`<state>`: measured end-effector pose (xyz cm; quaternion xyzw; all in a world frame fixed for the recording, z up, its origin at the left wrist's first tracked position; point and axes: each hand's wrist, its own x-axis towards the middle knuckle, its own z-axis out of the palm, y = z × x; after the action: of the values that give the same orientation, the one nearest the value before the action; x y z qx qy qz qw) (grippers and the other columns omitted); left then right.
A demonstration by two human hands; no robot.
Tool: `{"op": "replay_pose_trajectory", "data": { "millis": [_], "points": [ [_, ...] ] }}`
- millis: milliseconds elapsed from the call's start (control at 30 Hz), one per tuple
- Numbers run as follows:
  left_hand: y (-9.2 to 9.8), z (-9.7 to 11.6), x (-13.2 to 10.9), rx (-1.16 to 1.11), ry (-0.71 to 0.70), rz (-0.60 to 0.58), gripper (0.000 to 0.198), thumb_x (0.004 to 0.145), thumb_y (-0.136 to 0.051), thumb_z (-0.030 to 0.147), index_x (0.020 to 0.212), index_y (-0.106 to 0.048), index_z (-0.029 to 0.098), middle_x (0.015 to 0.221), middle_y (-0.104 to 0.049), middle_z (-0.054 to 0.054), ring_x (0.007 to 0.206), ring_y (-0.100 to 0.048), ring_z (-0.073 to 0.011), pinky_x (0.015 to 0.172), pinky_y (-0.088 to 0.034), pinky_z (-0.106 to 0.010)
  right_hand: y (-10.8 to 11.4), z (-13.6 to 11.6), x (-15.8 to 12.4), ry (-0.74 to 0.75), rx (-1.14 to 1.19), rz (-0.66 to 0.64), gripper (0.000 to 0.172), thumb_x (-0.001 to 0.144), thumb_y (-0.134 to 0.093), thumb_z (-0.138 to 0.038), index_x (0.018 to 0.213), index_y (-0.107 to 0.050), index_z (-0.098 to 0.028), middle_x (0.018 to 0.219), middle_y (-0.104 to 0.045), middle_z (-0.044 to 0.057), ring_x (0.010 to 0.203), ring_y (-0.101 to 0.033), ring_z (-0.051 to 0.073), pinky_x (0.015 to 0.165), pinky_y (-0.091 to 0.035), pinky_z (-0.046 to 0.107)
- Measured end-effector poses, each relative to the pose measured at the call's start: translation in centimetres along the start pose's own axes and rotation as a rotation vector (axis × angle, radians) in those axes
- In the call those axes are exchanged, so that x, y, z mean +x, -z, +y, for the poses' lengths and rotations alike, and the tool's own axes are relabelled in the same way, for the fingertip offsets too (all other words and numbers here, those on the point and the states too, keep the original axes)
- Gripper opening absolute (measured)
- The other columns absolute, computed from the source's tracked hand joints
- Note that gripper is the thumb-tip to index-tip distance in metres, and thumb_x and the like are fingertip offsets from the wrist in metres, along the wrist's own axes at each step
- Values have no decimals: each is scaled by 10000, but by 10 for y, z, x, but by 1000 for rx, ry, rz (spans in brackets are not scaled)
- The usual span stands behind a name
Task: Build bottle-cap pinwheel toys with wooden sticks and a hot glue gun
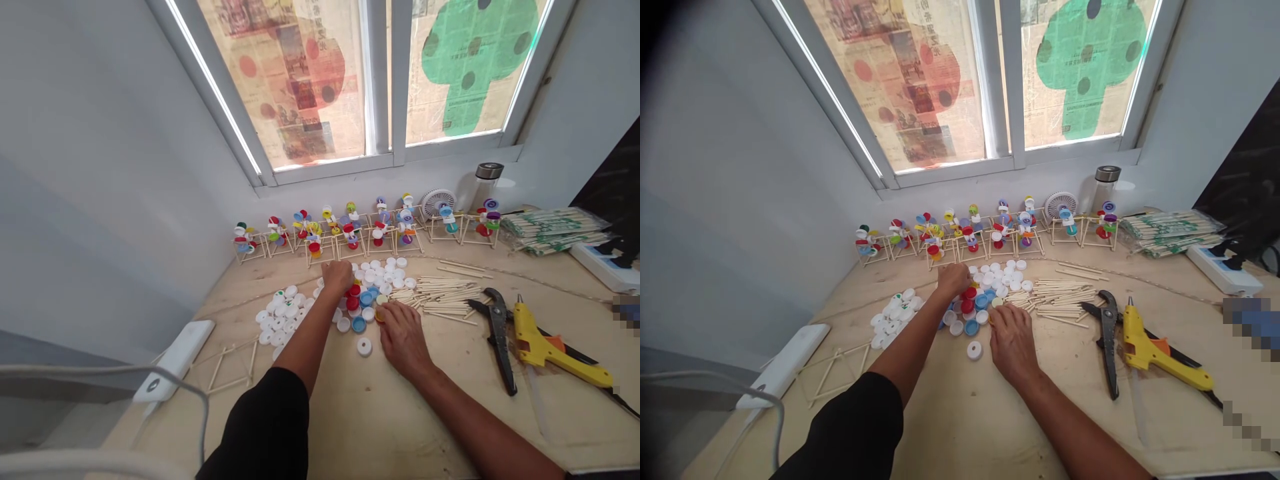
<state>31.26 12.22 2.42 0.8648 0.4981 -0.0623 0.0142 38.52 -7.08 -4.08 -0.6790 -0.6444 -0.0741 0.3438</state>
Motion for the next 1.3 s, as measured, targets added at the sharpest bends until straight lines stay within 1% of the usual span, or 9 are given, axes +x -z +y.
{"op": "replay_pose_trajectory", "data": {
  "millis": [167, 267, 433, 600, 667, 767, 933, 1167, 1300],
  "points": [
    [5, 1, 0, -7, -24, 12, 317, 869, -531, 360, 1112, -556, 158, 1149, -575, -77, 1020, -566, -196, 881, -472, -431, 0, 1, 0, -2, -14, 11, 379, 806, -466, -90, 1160, -569, -179, 1123, -587, 99, 1108, -457, 265, 962, -316, 426],
    [13, -2, -9, -30, -29, 54, 247, 868, -525, 325, 1024, -616, 157, 1089, -619, -83, 1056, -549, -217, 935, -408, -455, 0, 0, 0, -1, -14, 1, 384, 796, -468, -89, 1158, -567, -174, 1127, -585, 96, 1112, -453, 261, 968, -311, 420],
    [21, -6, -42, -94, -35, 100, 224, 823, -487, 226, 869, -706, 229, 974, -694, -65, 1027, -570, -238, 896, -361, -406, 1, 0, 0, -2, -26, -6, 388, 794, -473, -79, 1157, -568, -177, 1125, -587, 94, 1109, -455, 258, 963, -316, 417],
    [16, -6, -76, -144, -114, 34, 148, 743, -568, 250, 724, -713, 272, 816, -712, -3, 899, -610, -197, 815, -368, -330, 1, 0, 0, 0, -39, 6, 383, 789, -488, -81, 1147, -574, -184, 1120, -589, 82, 1101, -461, 250, 959, -320, 407],
    [14, -5, -81, -154, -115, 46, 169, 765, -545, 248, 754, -711, 277, 836, -710, -3, 903, -604, -197, 807, -366, -331, 1, 1, 0, 0, -38, 8, 383, 789, -486, -79, 1146, -573, -184, 1119, -591, 79, 1101, -462, 248, 958, -319, 404],
    [8, -1, -84, -148, -88, 134, 235, 834, -467, 270, 915, -687, 262, 1008, -681, -45, 1015, -554, -233, 852, -345, -380, 0, 2, -1, 7, -34, 13, 362, 800, -480, -88, 1137, -573, -182, 1108, -599, 81, 1099, -462, 251, 955, -314, 406],
    [-9, 10, -88, -134, -144, 217, 254, 839, -495, 302, 1062, -608, 261, 1130, -620, -62, 1106, -485, -252, 906, -317, -413, -3, 7, -1, 30, -31, 17, 333, 825, -467, -113, 1136, -571, -165, 1114, -602, 99, 1106, -457, 274, 943, -304, 426],
    [-26, 15, -101, -132, -198, 234, 219, 839, -505, 263, 1037, -599, 246, 1107, -611, -65, 1060, -515, -245, 909, -314, -429, -5, 8, -2, 42, -34, 12, 334, 827, -470, -125, 1144, -566, -166, 1126, -599, 97, 1111, -452, 276, 945, -292, 421],
    [-31, 16, -113, -147, -223, 229, 211, 841, -506, 259, 1026, -608, 266, 1114, -616, -34, 1052, -524, -225, 919, -314, -424, -4, 6, -2, 36, -34, 14, 327, 827, -474, -120, 1134, -572, -177, 1118, -602, 89, 1114, -451, 268, 949, -288, 415]
  ]
}}
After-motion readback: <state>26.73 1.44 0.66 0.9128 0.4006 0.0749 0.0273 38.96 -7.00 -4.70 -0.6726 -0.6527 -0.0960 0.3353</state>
